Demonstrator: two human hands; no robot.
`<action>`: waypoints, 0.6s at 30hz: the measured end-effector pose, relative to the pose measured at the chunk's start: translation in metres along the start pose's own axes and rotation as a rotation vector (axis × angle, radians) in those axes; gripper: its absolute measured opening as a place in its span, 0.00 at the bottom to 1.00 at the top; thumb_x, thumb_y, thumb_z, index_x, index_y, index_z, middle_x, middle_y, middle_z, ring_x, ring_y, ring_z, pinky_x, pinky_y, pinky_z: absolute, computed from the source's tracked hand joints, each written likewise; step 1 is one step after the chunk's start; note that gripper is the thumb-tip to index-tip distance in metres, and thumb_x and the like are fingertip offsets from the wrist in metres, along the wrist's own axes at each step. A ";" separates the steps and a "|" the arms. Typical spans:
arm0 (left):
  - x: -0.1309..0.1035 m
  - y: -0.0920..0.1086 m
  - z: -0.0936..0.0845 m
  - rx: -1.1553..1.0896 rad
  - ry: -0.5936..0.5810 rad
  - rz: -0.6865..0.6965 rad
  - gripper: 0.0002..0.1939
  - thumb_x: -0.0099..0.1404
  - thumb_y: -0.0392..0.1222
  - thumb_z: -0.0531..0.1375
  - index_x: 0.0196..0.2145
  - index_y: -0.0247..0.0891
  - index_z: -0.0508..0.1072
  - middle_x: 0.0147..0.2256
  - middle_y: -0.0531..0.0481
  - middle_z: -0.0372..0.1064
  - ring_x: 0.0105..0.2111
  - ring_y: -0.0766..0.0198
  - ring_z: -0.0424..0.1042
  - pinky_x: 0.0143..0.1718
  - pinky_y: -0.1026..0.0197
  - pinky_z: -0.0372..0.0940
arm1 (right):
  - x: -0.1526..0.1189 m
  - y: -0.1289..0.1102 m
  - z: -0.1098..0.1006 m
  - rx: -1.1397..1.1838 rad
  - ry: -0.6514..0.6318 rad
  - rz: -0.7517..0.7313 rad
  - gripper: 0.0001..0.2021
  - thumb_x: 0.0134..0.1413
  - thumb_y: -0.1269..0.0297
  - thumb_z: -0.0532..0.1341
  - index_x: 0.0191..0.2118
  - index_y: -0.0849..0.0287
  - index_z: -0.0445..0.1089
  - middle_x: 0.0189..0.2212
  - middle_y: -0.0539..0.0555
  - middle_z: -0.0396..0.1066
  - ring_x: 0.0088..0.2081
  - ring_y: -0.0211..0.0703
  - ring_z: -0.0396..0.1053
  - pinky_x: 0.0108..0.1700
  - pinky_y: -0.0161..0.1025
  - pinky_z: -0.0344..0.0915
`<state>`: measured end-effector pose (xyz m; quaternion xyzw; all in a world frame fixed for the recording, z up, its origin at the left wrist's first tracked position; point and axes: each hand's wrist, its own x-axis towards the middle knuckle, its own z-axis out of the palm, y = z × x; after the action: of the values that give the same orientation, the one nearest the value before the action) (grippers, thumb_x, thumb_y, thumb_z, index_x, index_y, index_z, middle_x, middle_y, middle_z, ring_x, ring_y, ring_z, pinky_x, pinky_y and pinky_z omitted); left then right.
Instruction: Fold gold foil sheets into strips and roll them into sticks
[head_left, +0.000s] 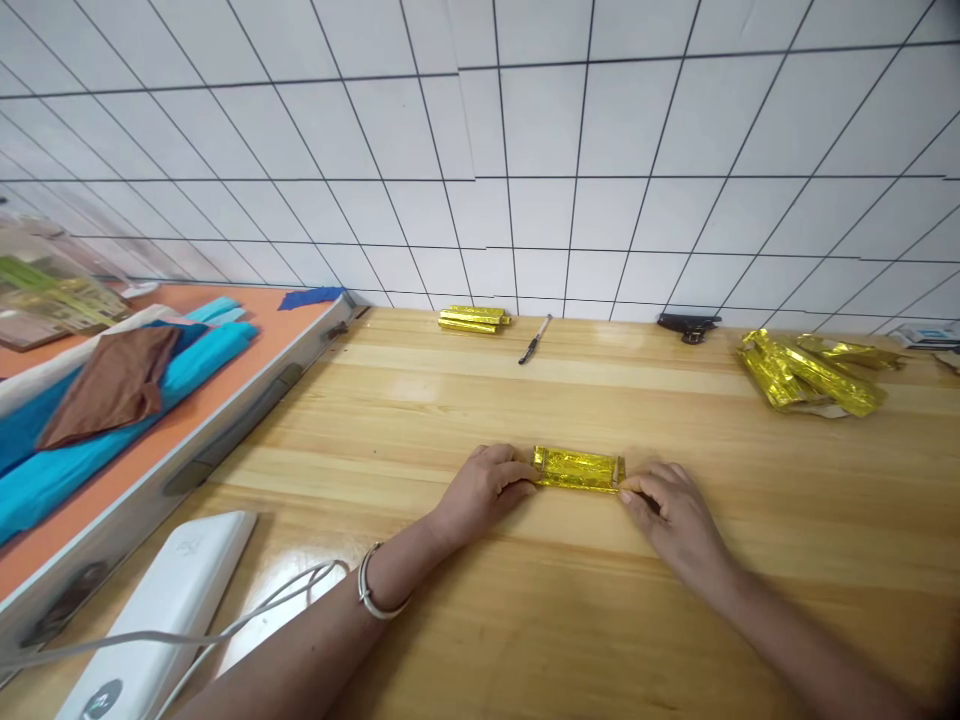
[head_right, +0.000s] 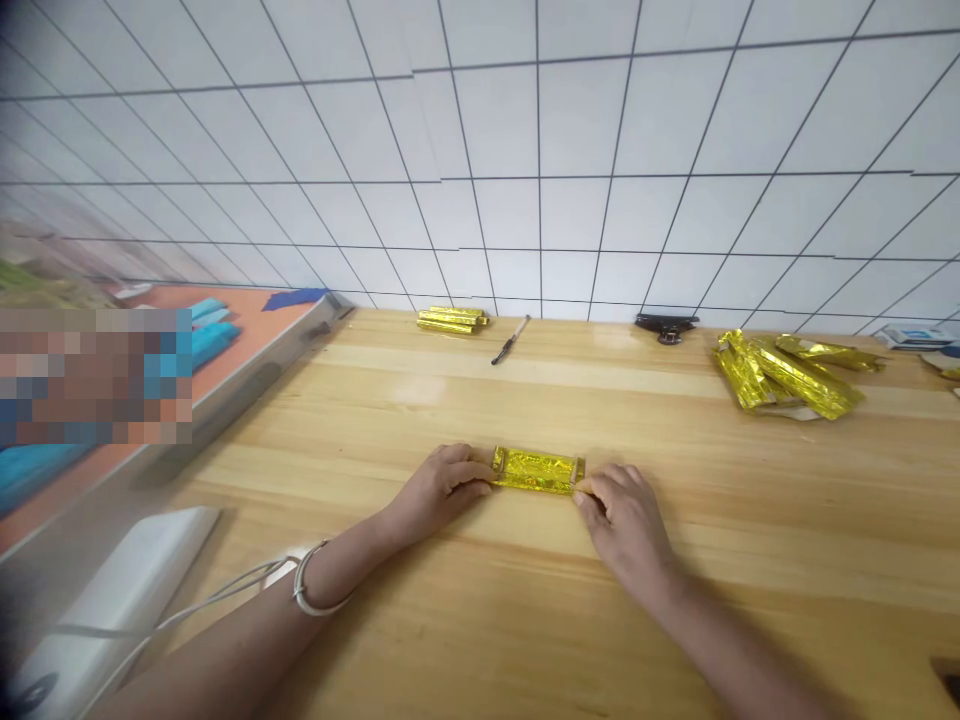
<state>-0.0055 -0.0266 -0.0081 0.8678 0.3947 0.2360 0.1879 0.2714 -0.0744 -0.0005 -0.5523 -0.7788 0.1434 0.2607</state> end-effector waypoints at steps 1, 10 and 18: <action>0.001 0.000 0.000 -0.004 0.011 -0.017 0.07 0.65 0.42 0.56 0.37 0.43 0.74 0.37 0.49 0.70 0.39 0.63 0.68 0.42 0.60 0.58 | 0.001 -0.002 0.000 -0.008 0.010 0.011 0.07 0.56 0.65 0.55 0.30 0.55 0.68 0.28 0.52 0.67 0.33 0.44 0.61 0.37 0.42 0.57; 0.008 0.020 0.004 0.148 0.029 -0.203 0.08 0.65 0.41 0.53 0.31 0.38 0.70 0.31 0.49 0.67 0.34 0.62 0.66 0.38 0.60 0.58 | 0.007 -0.005 0.004 -0.125 0.045 0.055 0.06 0.51 0.67 0.56 0.25 0.56 0.64 0.25 0.52 0.65 0.31 0.44 0.60 0.34 0.40 0.56; 0.010 0.030 0.007 0.188 0.083 -0.286 0.06 0.63 0.40 0.54 0.29 0.38 0.68 0.30 0.50 0.66 0.34 0.62 0.66 0.38 0.59 0.56 | 0.009 -0.007 0.006 -0.208 0.040 0.057 0.04 0.50 0.68 0.55 0.25 0.56 0.62 0.26 0.53 0.64 0.33 0.45 0.59 0.35 0.41 0.56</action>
<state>0.0219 -0.0379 0.0040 0.8061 0.5420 0.2046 0.1209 0.2608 -0.0681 0.0002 -0.6011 -0.7680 0.0578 0.2134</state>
